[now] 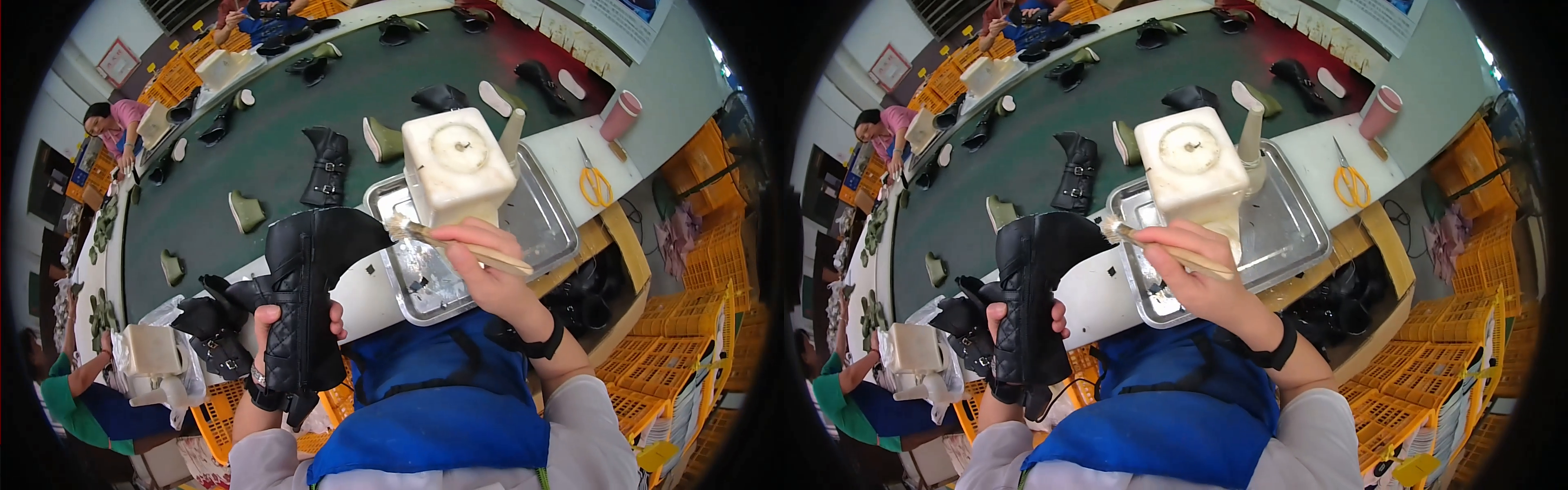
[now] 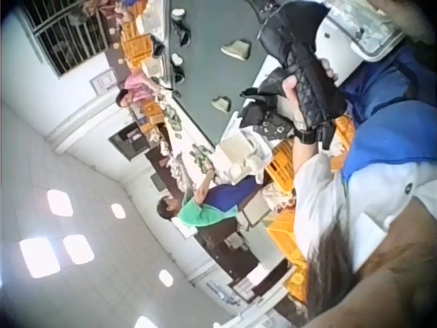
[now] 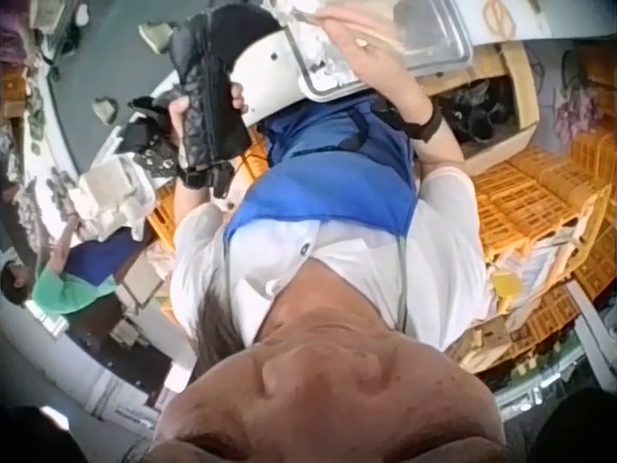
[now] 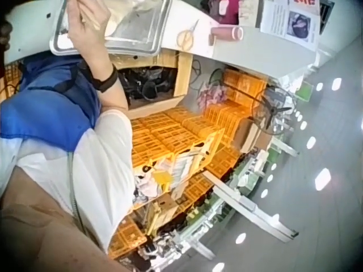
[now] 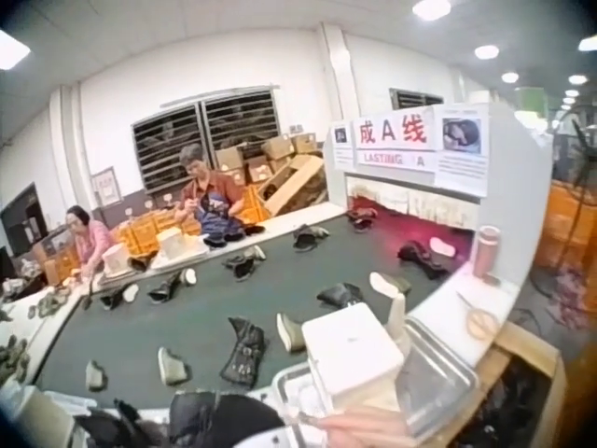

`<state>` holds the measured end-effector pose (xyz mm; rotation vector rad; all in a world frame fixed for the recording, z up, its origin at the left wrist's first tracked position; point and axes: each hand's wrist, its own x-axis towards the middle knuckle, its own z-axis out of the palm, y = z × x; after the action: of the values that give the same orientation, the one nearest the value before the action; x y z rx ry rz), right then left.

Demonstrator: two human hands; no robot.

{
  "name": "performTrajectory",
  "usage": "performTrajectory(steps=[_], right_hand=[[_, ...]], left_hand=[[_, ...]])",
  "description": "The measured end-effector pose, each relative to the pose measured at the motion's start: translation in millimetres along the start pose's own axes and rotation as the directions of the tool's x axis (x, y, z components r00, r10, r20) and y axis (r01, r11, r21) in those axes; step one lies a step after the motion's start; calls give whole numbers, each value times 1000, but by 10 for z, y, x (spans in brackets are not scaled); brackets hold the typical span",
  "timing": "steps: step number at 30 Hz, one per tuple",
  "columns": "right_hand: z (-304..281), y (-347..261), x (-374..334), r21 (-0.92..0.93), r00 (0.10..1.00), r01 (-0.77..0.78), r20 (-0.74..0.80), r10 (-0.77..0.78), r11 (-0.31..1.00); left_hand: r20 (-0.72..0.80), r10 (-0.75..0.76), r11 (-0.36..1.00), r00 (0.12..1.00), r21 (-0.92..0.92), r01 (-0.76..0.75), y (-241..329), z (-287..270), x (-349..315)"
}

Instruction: The recorder is applying white adhesive to the interior lining of black boots at a factory workstation.

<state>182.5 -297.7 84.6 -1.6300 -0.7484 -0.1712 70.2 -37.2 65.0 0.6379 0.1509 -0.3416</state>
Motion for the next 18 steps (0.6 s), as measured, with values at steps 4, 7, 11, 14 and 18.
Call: performTrajectory(steps=[4, 7, 11, 14, 18], right_hand=[[-4, 34, -58, -51, 996, 55, 74, -51, 997], [-14, 131, -77, -77, 996, 12, 91, -5, 997], [-49, 151, -141, -102, 997, -69, 11, 71, 992], [-74, 157, -223, -96, 987, -161, -11, 161, 982], [3, 100, -263, -124, 985, -152, 67, 162, 980]], left_hand=[[-5, 33, 999, 999, 37, -32, -6, 64, -13], [-23, 64, 996, 998, 67, -62, 83, -11, -22], [-155, 286, 879, 945, 435, -195, 487, -149, -53], [-351, 543, 705, 763, 684, -187, 1155, -321, 54], [-310, 824, 307, 473, 948, 86, 2074, -994, 257]])
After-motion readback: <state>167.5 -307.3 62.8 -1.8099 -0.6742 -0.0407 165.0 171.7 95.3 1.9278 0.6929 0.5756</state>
